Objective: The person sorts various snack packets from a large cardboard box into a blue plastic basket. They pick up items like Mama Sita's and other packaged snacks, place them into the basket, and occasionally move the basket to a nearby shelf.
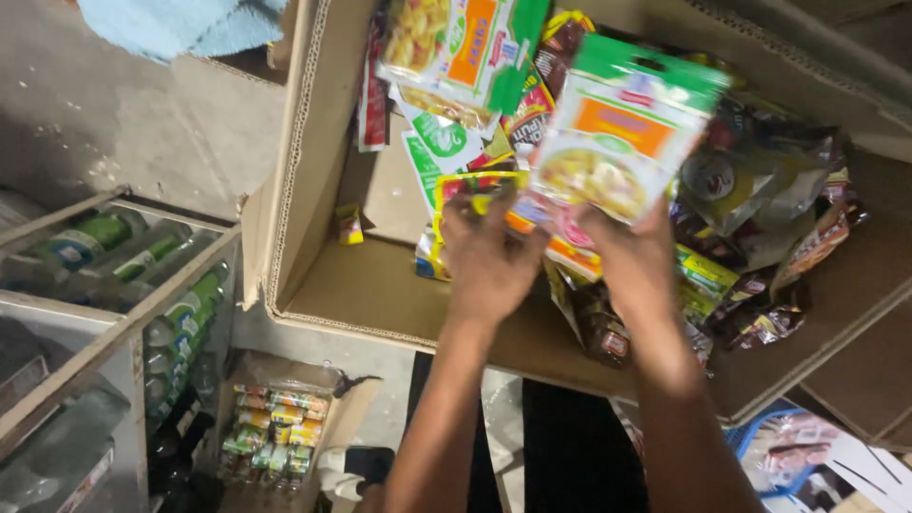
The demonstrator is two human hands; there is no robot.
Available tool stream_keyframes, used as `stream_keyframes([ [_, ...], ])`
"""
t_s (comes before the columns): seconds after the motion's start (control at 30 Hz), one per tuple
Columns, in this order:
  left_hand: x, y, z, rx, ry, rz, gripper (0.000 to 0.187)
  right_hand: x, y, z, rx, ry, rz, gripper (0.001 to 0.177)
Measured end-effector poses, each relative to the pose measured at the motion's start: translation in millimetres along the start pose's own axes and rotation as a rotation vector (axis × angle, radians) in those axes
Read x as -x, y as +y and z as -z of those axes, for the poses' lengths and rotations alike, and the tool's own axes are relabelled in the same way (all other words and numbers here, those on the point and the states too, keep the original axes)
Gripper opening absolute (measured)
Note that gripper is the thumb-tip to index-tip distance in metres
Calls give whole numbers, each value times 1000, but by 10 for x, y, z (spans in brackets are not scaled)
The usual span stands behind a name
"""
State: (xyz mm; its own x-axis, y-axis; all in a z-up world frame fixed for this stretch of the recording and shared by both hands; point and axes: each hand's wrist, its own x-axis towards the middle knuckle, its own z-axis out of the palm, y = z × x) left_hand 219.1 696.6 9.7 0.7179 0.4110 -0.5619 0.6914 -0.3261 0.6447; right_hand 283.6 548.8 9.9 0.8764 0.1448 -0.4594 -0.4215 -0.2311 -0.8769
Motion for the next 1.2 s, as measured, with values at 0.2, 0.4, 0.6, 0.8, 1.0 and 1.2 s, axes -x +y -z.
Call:
stream_keyframes([
  [0.2,121,193,40,-82,-86,-74,53,311,-179,294,-48,127,-42,41],
  [0.4,-136,-48,199,-287,-20,-98,53,357,-264,259,-130,186,-195,35],
  [0.6,-358,-605,357,-366,-18,-1,36,343,-297,-39,-259,194,-231,39],
  [0.8,-245,-964,659,-439,138,174,58,313,-144,-287,-174,-101,-117,54],
  [1.0,71,-512,833,-463,52,-43,53,674,-92,150,-130,-76,-183,40],
  [1.2,467,109,495,-247,15,-294,43,1296,-188,862,60,139,-223,25],
])
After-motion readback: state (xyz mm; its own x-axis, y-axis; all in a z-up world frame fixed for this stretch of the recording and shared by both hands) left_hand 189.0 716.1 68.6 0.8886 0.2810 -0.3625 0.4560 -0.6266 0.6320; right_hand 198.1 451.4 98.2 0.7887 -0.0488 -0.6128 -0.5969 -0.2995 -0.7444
